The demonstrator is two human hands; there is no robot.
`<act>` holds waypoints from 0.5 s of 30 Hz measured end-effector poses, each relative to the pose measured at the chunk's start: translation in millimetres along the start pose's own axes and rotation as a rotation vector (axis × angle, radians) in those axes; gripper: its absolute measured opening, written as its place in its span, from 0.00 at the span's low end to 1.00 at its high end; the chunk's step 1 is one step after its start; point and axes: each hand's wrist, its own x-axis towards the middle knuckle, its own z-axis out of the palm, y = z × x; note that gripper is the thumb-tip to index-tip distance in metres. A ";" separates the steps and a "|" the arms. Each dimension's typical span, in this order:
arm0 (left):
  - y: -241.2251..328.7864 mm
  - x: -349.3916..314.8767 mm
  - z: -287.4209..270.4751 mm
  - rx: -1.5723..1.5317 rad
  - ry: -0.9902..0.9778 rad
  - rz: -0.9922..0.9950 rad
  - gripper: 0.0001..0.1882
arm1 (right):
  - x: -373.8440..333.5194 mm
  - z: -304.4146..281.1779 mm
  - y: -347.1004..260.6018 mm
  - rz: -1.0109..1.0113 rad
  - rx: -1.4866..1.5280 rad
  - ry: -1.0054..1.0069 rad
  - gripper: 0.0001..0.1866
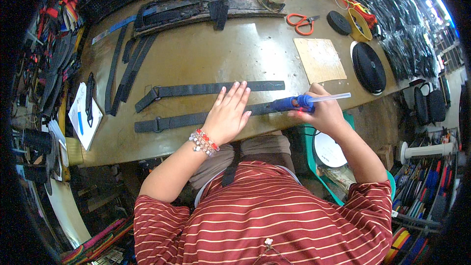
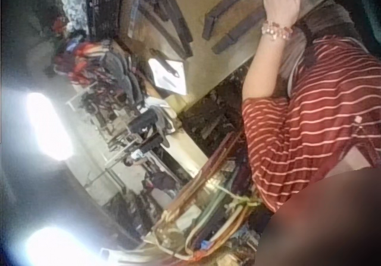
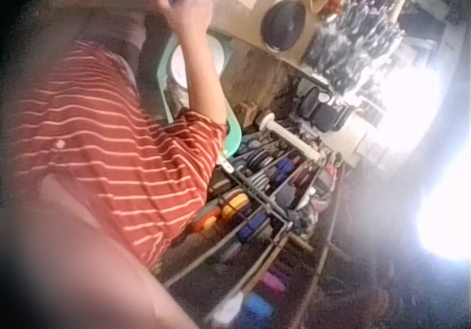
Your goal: The person assembles black fabric straps by applying hot glue to ends and attaching small rectangular fabric pieces. They repeatedly pick up straps, apply glue with a hot glue gun, press on the fabric pieces, and place the finished straps on the table. A black bag is briefly handled and set aside.
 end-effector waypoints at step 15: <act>-0.7 0.1 -1.4 -0.023 0.001 0.000 0.32 | -9.1 -27.5 17.1 -0.008 -0.315 0.016 0.20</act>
